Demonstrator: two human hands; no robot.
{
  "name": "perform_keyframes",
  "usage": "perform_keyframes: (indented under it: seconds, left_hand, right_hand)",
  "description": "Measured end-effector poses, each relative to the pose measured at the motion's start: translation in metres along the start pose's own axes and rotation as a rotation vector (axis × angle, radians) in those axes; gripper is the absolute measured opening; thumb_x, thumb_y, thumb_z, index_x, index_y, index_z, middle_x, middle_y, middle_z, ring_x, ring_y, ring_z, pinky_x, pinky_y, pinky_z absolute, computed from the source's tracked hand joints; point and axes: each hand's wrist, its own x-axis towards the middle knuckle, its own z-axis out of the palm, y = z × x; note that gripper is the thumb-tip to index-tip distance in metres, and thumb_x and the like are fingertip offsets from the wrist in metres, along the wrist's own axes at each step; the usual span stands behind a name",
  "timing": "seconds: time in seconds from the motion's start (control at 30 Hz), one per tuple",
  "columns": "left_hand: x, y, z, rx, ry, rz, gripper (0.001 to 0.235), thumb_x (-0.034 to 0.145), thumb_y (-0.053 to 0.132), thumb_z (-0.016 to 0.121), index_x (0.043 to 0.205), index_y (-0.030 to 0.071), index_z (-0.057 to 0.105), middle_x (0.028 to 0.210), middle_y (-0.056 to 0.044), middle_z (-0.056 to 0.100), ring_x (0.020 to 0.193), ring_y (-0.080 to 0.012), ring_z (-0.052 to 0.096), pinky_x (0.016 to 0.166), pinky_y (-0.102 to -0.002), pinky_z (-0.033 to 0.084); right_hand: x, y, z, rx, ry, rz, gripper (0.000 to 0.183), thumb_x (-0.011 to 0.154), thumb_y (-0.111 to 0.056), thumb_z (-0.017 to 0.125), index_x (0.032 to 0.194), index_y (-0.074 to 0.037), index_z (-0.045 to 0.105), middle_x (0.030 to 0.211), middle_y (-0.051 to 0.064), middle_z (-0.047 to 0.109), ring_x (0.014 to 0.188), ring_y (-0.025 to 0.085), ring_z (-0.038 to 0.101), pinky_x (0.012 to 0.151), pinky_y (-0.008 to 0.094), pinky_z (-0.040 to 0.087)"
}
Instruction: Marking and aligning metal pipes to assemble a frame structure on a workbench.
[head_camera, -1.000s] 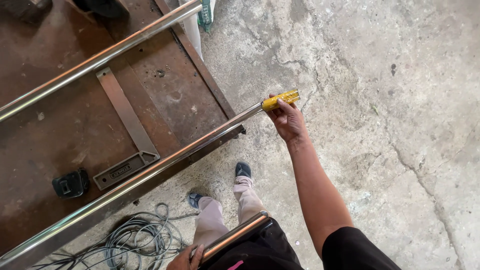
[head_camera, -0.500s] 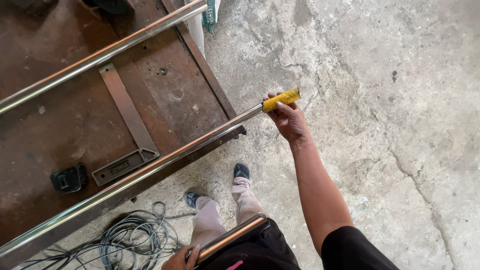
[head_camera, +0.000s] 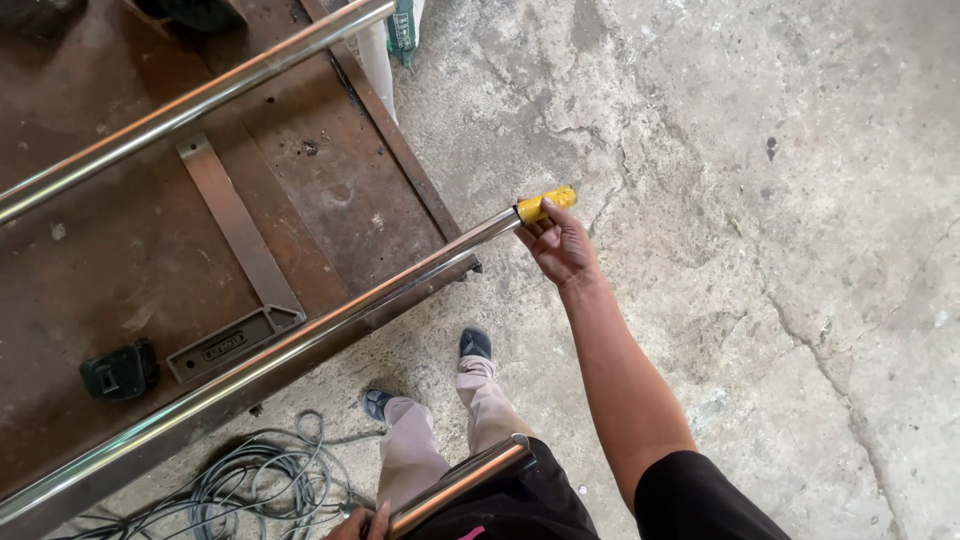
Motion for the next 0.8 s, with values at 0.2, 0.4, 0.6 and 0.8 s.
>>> perform_keyframes:
  seconds: [0.2, 0.4, 0.6, 0.8]
  left_hand:
    - [-0.004, -0.004, -0.007, -0.131, -0.027, 0.044, 0.042, 0.076, 0.038, 0.078, 0.051, 0.007, 0.067, 0.041, -0.005, 0.067, 0.036, -0.0155, 0.06, 0.044, -0.028, 0.051]
    - [-0.005, -0.028, 0.003, -0.144, -0.015, 0.114, 0.042, 0.078, 0.04, 0.075, 0.051, 0.009, 0.066, 0.042, -0.005, 0.068, 0.037, -0.018, 0.063, 0.045, -0.03, 0.054]
    - [-0.007, -0.012, -0.006, -0.116, 0.085, 0.162, 0.041, 0.077, 0.036, 0.075, 0.049, 0.009, 0.063, 0.039, -0.006, 0.064, 0.033, -0.0192, 0.057, 0.041, -0.031, 0.05]
    - [-0.001, -0.028, 0.009, -0.134, 0.062, 0.178, 0.047, 0.078, 0.04, 0.074, 0.047, 0.009, 0.059, 0.038, -0.005, 0.058, 0.034, -0.0185, 0.052, 0.042, -0.032, 0.049]
  right_hand:
    - [-0.008, 0.004, 0.004, 0.104, -0.151, -0.06, 0.049, 0.092, -0.01, 0.069, 0.13, 0.01, 0.045, 0.11, 0.026, 0.069, 0.109, 0.038, 0.07, 0.096, 0.048, 0.061]
    - [-0.023, -0.008, 0.014, -0.053, -0.29, -0.133, 0.043, 0.094, -0.018, 0.068, 0.12, 0.015, 0.063, 0.105, 0.029, 0.073, 0.092, 0.03, 0.075, 0.082, 0.033, 0.065]
    - [-0.03, -0.011, 0.022, -0.1, -0.181, -0.226, 0.043, 0.091, -0.016, 0.072, 0.122, 0.009, 0.055, 0.111, 0.024, 0.072, 0.102, 0.035, 0.074, 0.085, 0.041, 0.066]
    - [-0.045, -0.018, 0.036, -0.219, -0.186, -0.22, 0.049, 0.086, -0.011, 0.073, 0.126, 0.008, 0.052, 0.112, 0.024, 0.071, 0.107, 0.036, 0.072, 0.096, 0.046, 0.062]
